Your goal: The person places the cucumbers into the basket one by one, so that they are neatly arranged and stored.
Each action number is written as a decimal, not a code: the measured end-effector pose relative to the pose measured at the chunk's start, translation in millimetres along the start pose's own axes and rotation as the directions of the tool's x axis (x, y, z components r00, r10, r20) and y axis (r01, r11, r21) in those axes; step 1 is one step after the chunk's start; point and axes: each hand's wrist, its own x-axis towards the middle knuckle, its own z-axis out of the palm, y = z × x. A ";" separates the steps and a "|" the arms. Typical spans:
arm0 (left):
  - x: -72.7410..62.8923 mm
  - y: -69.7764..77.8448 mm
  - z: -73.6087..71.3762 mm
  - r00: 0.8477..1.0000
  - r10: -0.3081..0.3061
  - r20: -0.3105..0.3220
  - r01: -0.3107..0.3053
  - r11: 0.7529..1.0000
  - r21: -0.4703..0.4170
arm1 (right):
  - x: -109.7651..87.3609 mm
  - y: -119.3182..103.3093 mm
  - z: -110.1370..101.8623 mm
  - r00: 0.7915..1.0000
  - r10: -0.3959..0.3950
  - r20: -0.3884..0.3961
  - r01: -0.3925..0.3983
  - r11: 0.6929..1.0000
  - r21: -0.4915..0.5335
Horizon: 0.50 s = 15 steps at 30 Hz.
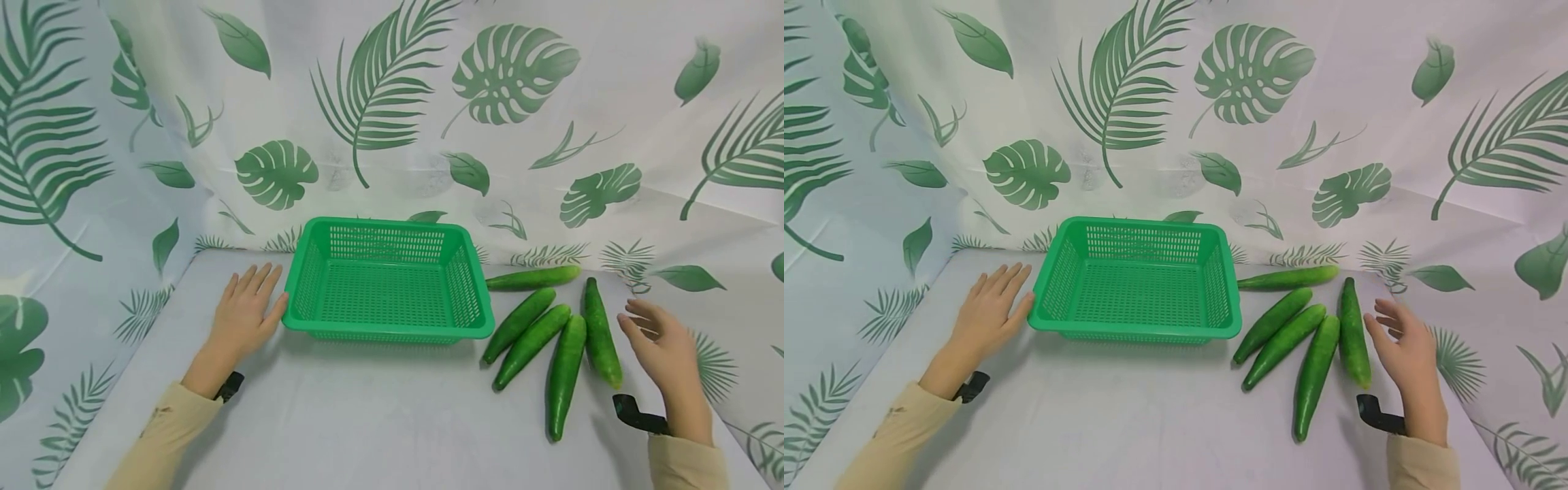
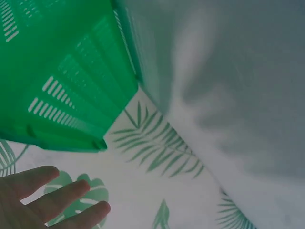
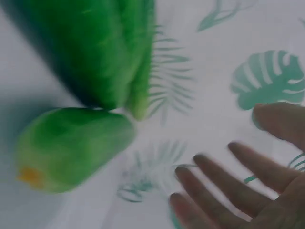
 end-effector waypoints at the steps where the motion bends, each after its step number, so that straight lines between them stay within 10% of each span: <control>1: 0.5 2.4 1.1 1.000 -0.002 0.010 0.002 1.000 -0.009 | -0.8 5.5 1.4 0.999 0.027 0.027 -0.027 1.000 -0.009; 5: 2.4 10.5 6.8 0.999 0.005 0.031 -0.004 0.999 -0.032 | -0.8 27.5 5.7 0.967 0.178 0.184 -0.179 0.984 -0.012; 11: 2.3 14.8 16.3 0.999 0.004 0.039 0.000 0.995 -0.103 | 4.8 52.7 9.3 0.797 0.348 0.495 -0.371 0.927 -0.053; 15: 2.5 14.6 22.0 0.999 0.021 0.041 -0.015 0.988 -0.157 | 5.7 59.6 11.3 0.748 0.371 0.550 -0.388 0.917 -0.091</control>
